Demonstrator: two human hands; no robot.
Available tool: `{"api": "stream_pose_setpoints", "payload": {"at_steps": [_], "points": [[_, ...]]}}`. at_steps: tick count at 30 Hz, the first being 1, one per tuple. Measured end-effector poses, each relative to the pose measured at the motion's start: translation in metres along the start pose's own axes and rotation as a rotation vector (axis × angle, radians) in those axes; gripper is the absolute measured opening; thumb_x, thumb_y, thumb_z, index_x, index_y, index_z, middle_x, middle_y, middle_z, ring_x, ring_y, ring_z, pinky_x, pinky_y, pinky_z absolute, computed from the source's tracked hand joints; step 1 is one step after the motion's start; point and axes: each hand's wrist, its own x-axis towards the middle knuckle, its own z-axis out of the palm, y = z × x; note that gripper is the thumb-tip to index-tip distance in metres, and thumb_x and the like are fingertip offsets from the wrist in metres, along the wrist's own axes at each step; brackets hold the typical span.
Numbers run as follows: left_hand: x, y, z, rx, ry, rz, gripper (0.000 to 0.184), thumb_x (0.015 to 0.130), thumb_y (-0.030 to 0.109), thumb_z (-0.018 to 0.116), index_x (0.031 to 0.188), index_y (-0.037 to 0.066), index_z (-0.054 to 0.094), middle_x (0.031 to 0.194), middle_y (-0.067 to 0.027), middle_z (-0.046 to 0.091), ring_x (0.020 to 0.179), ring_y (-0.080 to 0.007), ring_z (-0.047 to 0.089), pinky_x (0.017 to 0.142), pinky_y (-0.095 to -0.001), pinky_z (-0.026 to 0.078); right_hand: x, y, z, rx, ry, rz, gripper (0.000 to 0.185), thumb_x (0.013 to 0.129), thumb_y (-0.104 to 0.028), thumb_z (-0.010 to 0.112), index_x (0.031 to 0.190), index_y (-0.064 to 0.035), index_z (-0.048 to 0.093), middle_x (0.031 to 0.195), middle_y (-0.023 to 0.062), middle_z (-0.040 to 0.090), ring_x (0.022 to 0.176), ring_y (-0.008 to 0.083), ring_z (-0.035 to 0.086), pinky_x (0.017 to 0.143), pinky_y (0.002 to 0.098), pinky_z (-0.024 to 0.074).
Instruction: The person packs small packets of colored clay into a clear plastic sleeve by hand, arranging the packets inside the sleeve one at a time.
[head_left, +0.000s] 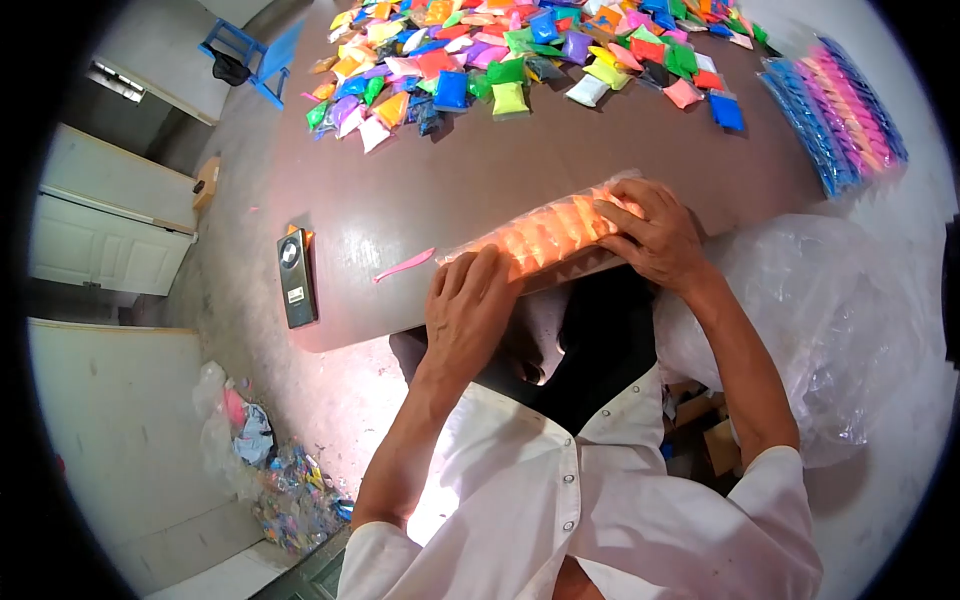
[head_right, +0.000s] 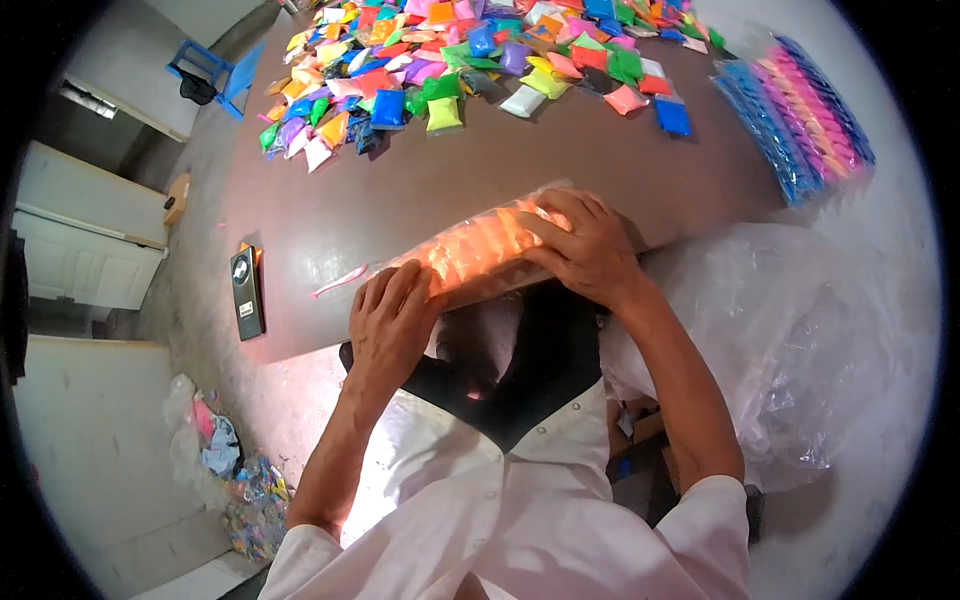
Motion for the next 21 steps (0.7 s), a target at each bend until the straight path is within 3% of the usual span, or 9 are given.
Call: {"api": "stream_pose_setpoints", "payload": {"at_steps": [10, 16, 18, 21], "points": [[-0.026, -0.017, -0.005, 0.027, 0.046, -0.09, 0.051, 0.084, 0.015, 0.087, 0.129, 0.004, 0.067, 0.133, -0.0139, 0.067, 0.121, -0.0359, 0.064, 0.102, -0.0467, 0.055, -0.012, -0.011, -0.009, -0.029, 0.005, 0.022, 0.054, 0.079, -0.024, 0.087, 0.13, -0.015, 0.071, 0.135, 0.0087, 0.063, 0.125, 0.0305, 0.062, 0.109, 0.0454, 0.0475], [-0.031, -0.02, -0.004, -0.021, 0.045, -0.166, 0.047, 0.085, 0.01, 0.085, 0.129, 0.008, 0.069, 0.141, -0.0152, 0.063, 0.133, -0.04, 0.057, 0.111, -0.0487, 0.051, -0.03, -0.009, -0.005, -0.031, 0.016, 0.042, 0.061, 0.076, -0.026, 0.089, 0.134, -0.016, 0.069, 0.14, 0.0098, 0.062, 0.129, 0.0346, 0.06, 0.109, 0.0493, 0.0483], [-0.033, -0.028, -0.001, 0.003, 0.026, -0.09, 0.045, 0.086, 0.008, 0.083, 0.129, 0.007, 0.07, 0.143, -0.0157, 0.063, 0.136, -0.0405, 0.056, 0.114, -0.0493, 0.048, -0.041, -0.005, -0.008, 0.008, 0.026, -0.029, 0.066, 0.076, -0.028, 0.088, 0.137, -0.0168, 0.066, 0.145, 0.0102, 0.06, 0.131, 0.0355, 0.059, 0.11, 0.0516, 0.0473], [-0.03, -0.028, -0.001, -0.151, 0.015, -0.191, 0.04, 0.087, 0.003, 0.08, 0.126, 0.005, 0.071, 0.141, -0.0158, 0.066, 0.138, -0.0394, 0.056, 0.116, -0.0495, 0.046, -0.046, -0.003, -0.009, 0.022, -0.023, -0.005, 0.063, 0.08, -0.027, 0.085, 0.139, -0.0164, 0.064, 0.149, 0.0102, 0.058, 0.134, 0.0354, 0.056, 0.112, 0.051, 0.0452]]}}
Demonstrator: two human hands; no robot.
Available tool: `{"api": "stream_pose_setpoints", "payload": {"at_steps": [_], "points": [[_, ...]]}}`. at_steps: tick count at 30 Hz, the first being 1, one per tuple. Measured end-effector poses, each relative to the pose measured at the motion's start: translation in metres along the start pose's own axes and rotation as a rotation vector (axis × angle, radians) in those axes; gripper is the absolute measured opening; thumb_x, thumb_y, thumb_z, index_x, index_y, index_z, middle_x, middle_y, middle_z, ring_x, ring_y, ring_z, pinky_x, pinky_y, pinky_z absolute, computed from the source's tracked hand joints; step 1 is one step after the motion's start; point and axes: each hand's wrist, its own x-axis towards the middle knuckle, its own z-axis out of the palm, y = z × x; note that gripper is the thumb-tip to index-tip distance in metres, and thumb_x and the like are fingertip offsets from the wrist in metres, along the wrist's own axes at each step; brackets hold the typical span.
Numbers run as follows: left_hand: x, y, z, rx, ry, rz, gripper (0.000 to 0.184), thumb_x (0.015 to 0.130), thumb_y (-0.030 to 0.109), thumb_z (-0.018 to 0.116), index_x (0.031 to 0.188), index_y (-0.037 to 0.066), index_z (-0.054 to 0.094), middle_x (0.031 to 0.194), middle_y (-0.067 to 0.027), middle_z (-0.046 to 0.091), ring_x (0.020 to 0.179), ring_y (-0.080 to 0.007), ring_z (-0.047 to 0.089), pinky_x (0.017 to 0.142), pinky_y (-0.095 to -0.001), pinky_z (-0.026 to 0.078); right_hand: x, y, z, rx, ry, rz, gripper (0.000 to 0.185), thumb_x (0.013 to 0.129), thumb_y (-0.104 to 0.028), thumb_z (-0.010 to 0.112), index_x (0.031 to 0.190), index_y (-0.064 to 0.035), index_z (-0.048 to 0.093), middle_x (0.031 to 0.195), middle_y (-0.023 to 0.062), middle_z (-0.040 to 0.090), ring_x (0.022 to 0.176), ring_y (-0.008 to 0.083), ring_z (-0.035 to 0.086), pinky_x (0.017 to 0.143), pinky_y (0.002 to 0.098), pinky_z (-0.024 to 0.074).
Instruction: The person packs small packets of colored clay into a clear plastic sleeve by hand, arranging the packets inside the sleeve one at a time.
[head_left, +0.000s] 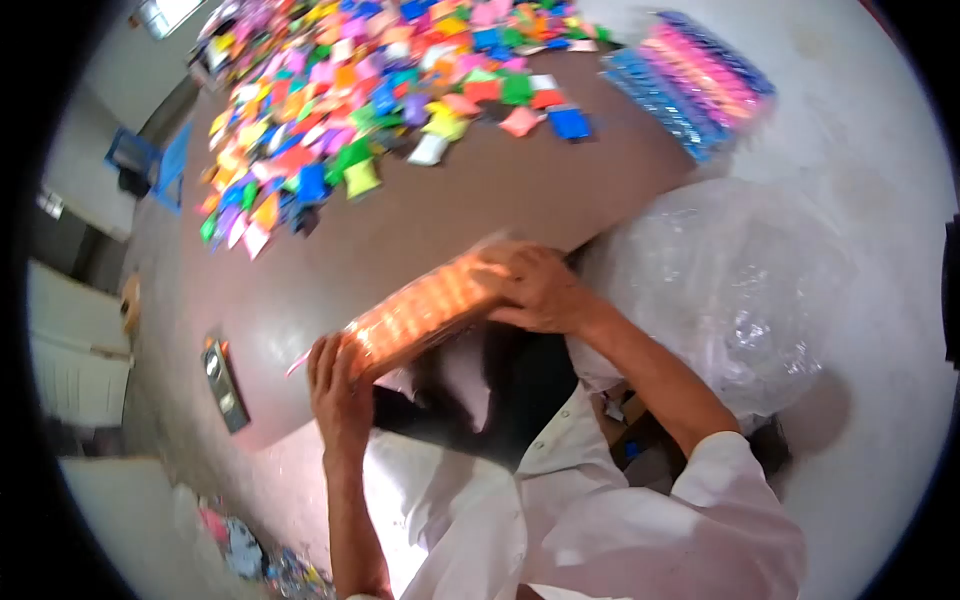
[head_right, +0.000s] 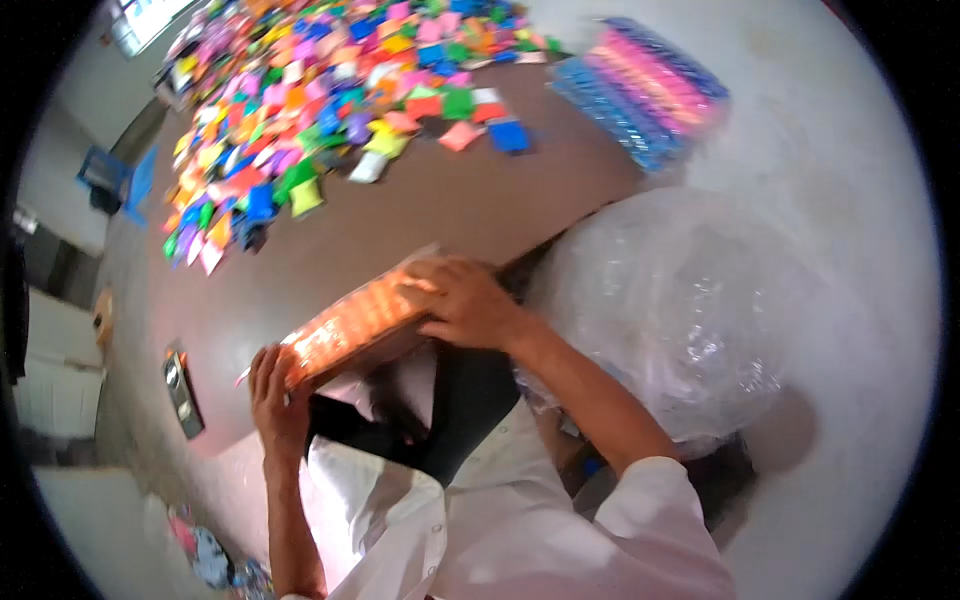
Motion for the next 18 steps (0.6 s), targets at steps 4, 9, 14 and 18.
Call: {"api": "stream_pose_setpoints", "payload": {"at_steps": [4, 9, 14, 18], "points": [[0.021, -0.001, -0.012, -0.111, -0.002, 0.011, 0.037, 0.087, -0.003, 0.076, 0.122, 0.004, 0.071, 0.134, -0.0155, 0.07, 0.134, -0.0402, 0.06, 0.114, -0.0495, 0.048, 0.003, 0.008, 0.002, -0.02, -0.025, -0.022, 0.057, 0.084, -0.023, 0.081, 0.138, -0.0153, 0.066, 0.147, 0.0092, 0.059, 0.134, 0.0328, 0.057, 0.113, 0.049, 0.0444], [0.069, -0.003, -0.016, -0.23, -0.039, 0.032, 0.025, 0.093, 0.006, 0.078, 0.117, 0.004, 0.073, 0.123, -0.0127, 0.075, 0.118, -0.0325, 0.069, 0.099, -0.0417, 0.057, 0.011, 0.015, -0.028, 0.123, 0.062, 0.069, 0.047, 0.083, -0.019, 0.078, 0.129, -0.012, 0.07, 0.132, 0.0104, 0.068, 0.125, 0.0311, 0.063, 0.107, 0.0461, 0.0486], [0.125, 0.011, -0.009, -0.573, -0.245, -0.303, 0.033, 0.103, 0.028, 0.074, 0.111, -0.004, 0.073, 0.101, -0.0086, 0.074, 0.086, -0.0124, 0.067, 0.07, -0.0258, 0.054, 0.022, 0.036, -0.067, 0.279, 0.028, 0.232, 0.046, 0.082, -0.018, 0.076, 0.126, -0.0071, 0.071, 0.122, 0.0146, 0.073, 0.115, 0.034, 0.068, 0.102, 0.0444, 0.0533], [0.189, 0.029, 0.02, -0.63, -0.326, -0.32, 0.042, 0.103, 0.036, 0.073, 0.112, -0.006, 0.073, 0.09, -0.0044, 0.073, 0.082, -0.0111, 0.066, 0.072, -0.0284, 0.054, 0.025, 0.06, -0.113, 0.357, -0.017, 0.556, 0.051, 0.083, -0.024, 0.078, 0.13, -0.0059, 0.069, 0.126, 0.0181, 0.072, 0.117, 0.0371, 0.069, 0.103, 0.0453, 0.0545]]}}
